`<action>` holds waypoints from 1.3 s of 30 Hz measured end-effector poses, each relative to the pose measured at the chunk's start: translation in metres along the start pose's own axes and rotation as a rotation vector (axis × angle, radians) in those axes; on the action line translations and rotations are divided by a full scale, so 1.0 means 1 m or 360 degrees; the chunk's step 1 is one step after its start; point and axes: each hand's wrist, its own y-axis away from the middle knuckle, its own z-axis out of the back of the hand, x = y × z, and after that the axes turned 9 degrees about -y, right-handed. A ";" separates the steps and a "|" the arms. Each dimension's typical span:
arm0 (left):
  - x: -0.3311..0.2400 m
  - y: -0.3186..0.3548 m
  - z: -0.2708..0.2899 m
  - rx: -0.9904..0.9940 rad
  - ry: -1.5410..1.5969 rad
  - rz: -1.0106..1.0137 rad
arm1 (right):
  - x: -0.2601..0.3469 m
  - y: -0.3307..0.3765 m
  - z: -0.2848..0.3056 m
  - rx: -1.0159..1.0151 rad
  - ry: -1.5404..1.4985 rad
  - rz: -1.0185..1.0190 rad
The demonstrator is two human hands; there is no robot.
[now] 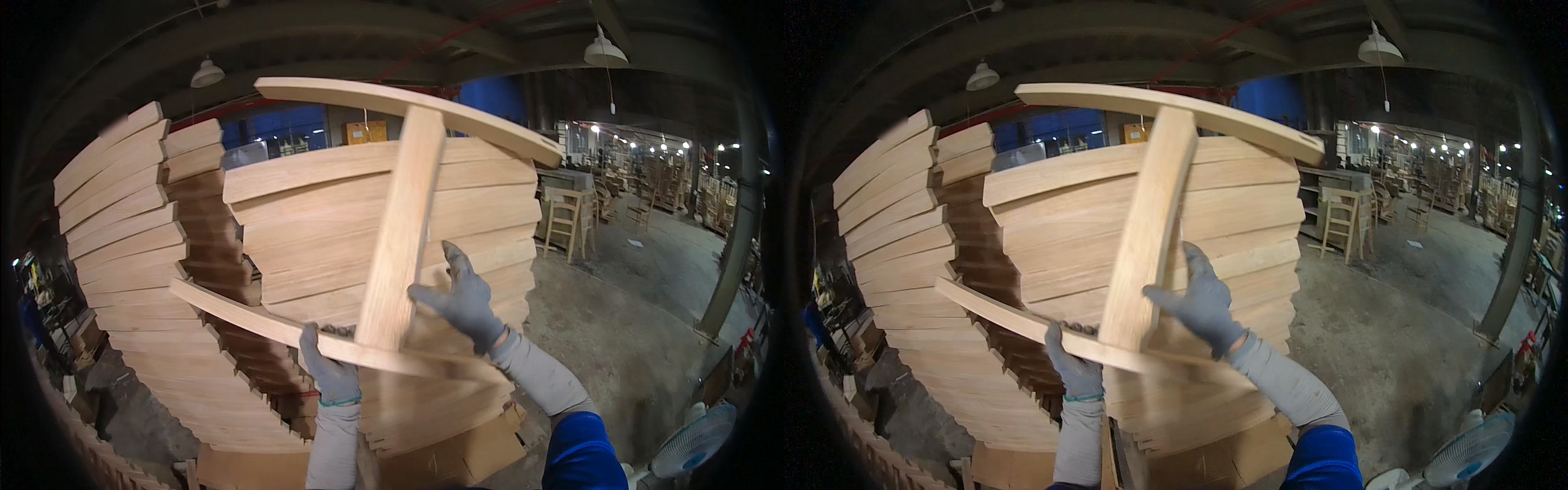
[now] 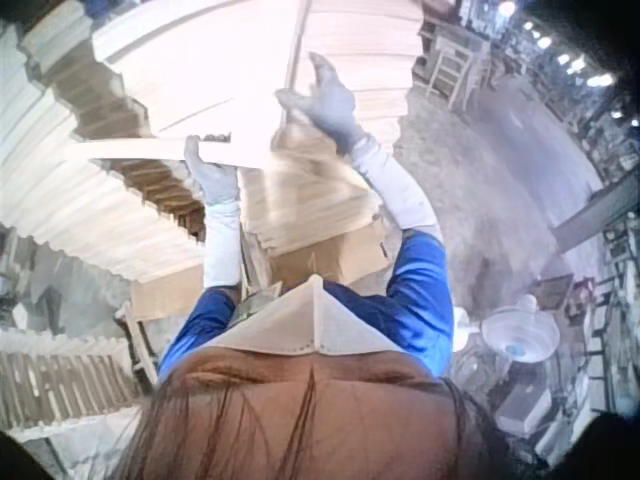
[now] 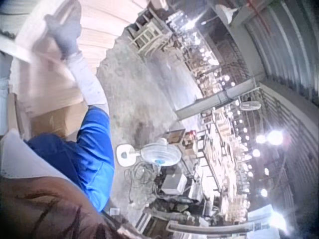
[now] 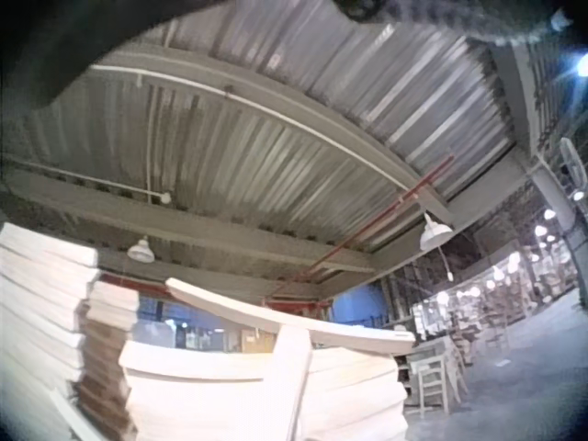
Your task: The person applies a white finish to wooden chair frames using a brush and a small container. They repeatedly pick up frames from a stack, paint edges and surfaces, and return them to the stack.
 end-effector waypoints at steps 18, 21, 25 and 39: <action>-0.099 0.055 0.088 -0.0216 -0.1034 -0.0371 | 0.059 0.017 -0.105 -0.0312 -0.2841 -0.0574; -0.127 0.136 0.133 -0.0196 -0.1468 -0.0170 | 0.119 0.044 -0.112 -0.0243 -0.3040 -0.0653; -0.167 0.239 0.156 -0.0659 -0.1687 -0.0453 | 0.198 0.095 -0.099 0.0051 -0.3205 -0.0791; -0.225 0.684 -0.047 -0.2552 -0.1915 -0.1191 | 0.389 0.320 -0.007 0.2766 -0.3840 -0.0297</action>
